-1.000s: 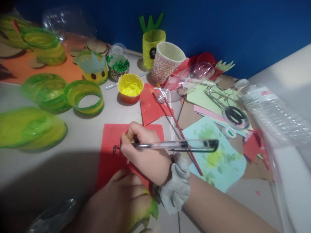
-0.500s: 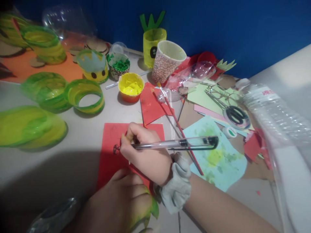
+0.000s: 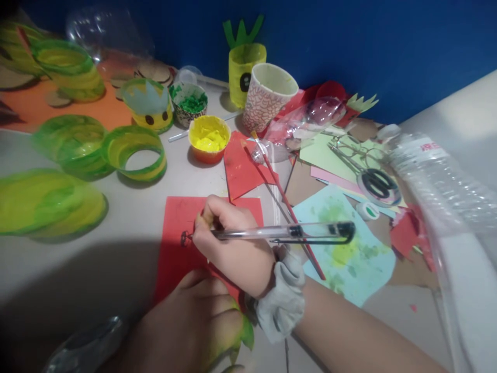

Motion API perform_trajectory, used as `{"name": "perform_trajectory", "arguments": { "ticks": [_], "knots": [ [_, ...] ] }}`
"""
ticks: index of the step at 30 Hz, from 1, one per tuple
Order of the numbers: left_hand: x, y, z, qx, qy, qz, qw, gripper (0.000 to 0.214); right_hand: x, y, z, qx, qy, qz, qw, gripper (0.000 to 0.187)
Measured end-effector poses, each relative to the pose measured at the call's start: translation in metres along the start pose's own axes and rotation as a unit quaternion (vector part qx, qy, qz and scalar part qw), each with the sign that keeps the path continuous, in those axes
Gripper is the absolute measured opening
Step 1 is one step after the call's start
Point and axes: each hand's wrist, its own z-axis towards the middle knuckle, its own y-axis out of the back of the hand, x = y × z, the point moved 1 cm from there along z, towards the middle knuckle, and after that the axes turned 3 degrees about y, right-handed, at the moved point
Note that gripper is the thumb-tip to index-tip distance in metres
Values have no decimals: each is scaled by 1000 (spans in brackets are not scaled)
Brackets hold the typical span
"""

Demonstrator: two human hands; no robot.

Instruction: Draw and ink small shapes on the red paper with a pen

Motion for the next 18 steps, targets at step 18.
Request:
{"name": "perform_trajectory", "arguments": {
  "ticks": [18],
  "knots": [
    [4, -13, -6, 204, 60, -32, 977, 40, 0, -1, 0, -3, -28, 27, 999, 26]
  ]
}}
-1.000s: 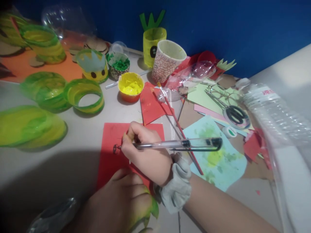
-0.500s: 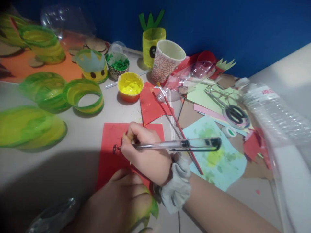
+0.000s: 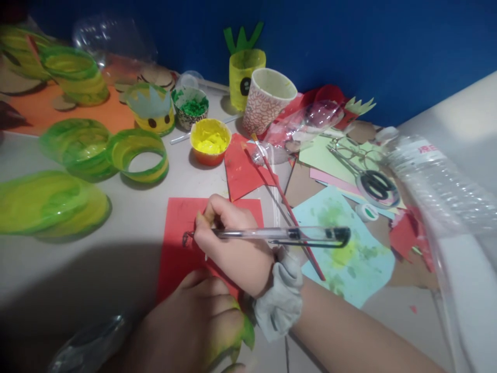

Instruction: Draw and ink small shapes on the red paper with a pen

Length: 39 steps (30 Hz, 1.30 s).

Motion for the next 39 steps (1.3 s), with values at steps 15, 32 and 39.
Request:
{"name": "perform_trajectory", "arguments": {
  "ticks": [15, 32, 39],
  "knots": [
    [-3, -1, 2, 20, 16, -11, 1000, 44, -1, 1, 1, 8, 12, -3, 1000, 22],
    [-3, 3, 2, 31, 8, -7, 999, 39, -1, 2, -1, 8, 30, -18, 999, 20],
    [-3, 2, 2, 31, 7, -6, 999, 40, 1, 1, 1, 6, 38, -34, 999, 22]
  ]
}}
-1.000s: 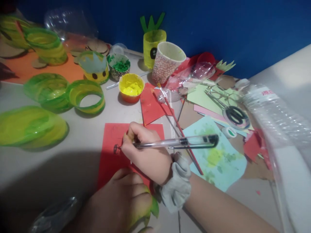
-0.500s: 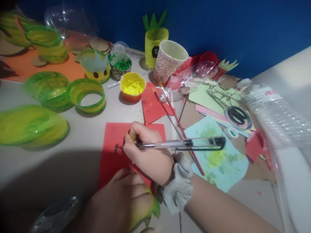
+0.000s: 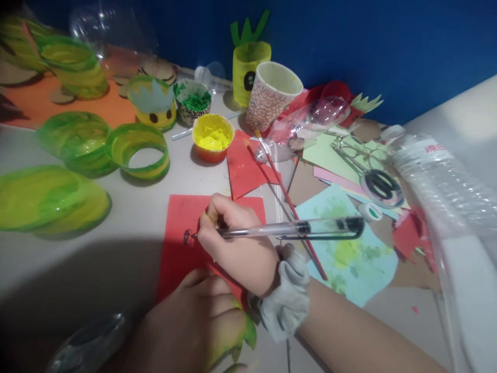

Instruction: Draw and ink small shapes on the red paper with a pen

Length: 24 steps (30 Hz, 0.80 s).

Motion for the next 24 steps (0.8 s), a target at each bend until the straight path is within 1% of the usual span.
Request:
{"name": "perform_trajectory", "arguments": {
  "ticks": [5, 12, 17, 22, 24],
  "knots": [
    [2, 0, 0, -2, -7, 5, 1000, 40, 2, 0, 1, 4, 17, -6, 1000, 22],
    [-1, 1, -2, -8, 11, 5, 1000, 39, 2, 0, 1, 16, 3, -7, 1000, 23],
    [-1, 1, -2, -5, -1, -1, 1000, 39, 2, 2, -1, 22, 8, -10, 1000, 24],
    [-3, 0, 0, -4, 17, 3, 1000, 40, 2, 1, -1, 26, 12, -7, 1000, 24],
    [-3, 0, 0, 1, 14, 1, 1000, 39, 2, 1, 0, 19, 12, -4, 1000, 24]
  ]
}}
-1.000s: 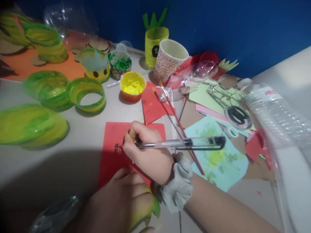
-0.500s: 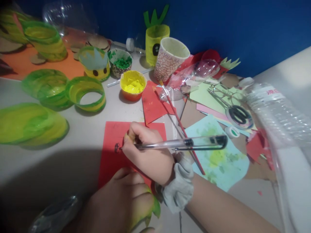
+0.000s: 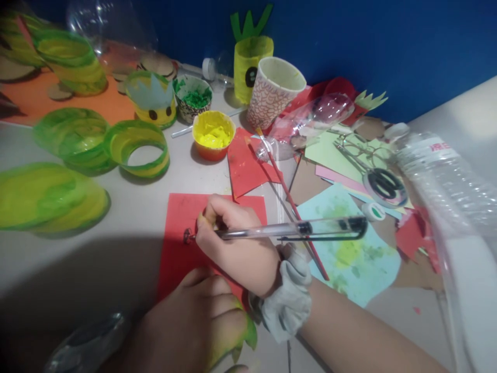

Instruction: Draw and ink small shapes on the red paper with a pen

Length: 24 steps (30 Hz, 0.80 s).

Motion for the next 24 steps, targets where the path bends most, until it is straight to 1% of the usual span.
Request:
{"name": "perform_trajectory", "arguments": {
  "ticks": [8, 10, 21, 22, 24],
  "knots": [
    [1, -3, 1, 11, 3, 10, 1000, 38, -1, -1, 0, -4, -8, 10, 1000, 24],
    [0, -3, 0, 13, -1, 12, 1000, 40, -1, -1, 0, 4, -5, 7, 1000, 24],
    [-1, 6, -1, 13, -1, 24, 1000, 38, -1, 0, 0, 3, -6, 3, 1000, 23],
    [-1, 8, -1, 9, -4, 24, 1000, 36, -1, 0, 0, 7, -6, 3, 1000, 22],
    [-3, 12, -1, -21, -12, 23, 999, 33, -1, 0, 0, 11, -9, 6, 1000, 22]
  ]
}}
